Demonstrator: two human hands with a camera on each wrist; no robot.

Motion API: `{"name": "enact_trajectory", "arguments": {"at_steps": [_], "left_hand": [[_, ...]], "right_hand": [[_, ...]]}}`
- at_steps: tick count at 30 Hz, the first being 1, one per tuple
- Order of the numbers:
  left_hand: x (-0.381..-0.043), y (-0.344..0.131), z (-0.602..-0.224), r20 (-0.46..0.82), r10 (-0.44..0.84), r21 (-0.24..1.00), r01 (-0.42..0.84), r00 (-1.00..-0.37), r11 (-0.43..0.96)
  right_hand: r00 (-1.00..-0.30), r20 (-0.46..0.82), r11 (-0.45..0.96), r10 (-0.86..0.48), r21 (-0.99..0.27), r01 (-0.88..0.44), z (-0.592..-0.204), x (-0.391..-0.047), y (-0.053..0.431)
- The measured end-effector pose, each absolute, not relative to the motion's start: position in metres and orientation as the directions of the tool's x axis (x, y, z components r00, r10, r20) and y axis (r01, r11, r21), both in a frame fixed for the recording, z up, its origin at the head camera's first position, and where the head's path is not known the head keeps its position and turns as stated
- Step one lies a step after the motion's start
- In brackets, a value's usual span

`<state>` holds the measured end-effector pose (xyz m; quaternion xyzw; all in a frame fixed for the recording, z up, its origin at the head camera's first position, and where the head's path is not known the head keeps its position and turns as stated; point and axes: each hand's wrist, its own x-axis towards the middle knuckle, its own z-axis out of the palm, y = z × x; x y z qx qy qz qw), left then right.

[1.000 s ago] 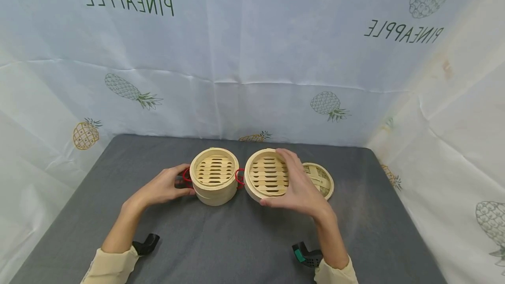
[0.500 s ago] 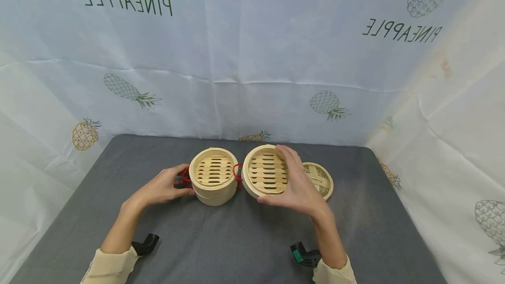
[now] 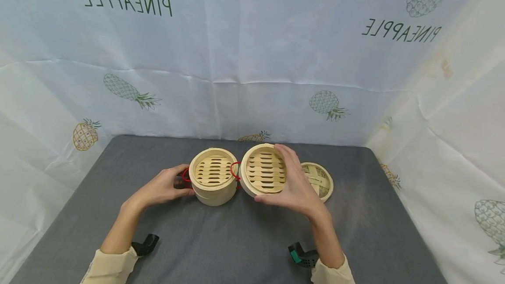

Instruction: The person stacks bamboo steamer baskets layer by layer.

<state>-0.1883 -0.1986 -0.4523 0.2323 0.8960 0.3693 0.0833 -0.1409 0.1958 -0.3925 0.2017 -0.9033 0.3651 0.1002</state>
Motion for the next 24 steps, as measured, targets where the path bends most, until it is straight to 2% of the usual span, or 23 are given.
{"name": "enact_trajectory", "arguments": {"at_steps": [24], "left_hand": [[-0.1887,-0.2014,-0.4535,0.026,0.482,0.690,0.365,-0.876,0.625]], "right_hand": [[-0.888,0.339,0.587,-0.310,-0.666,-0.460,-0.3962,-0.1421,0.1866]]}}
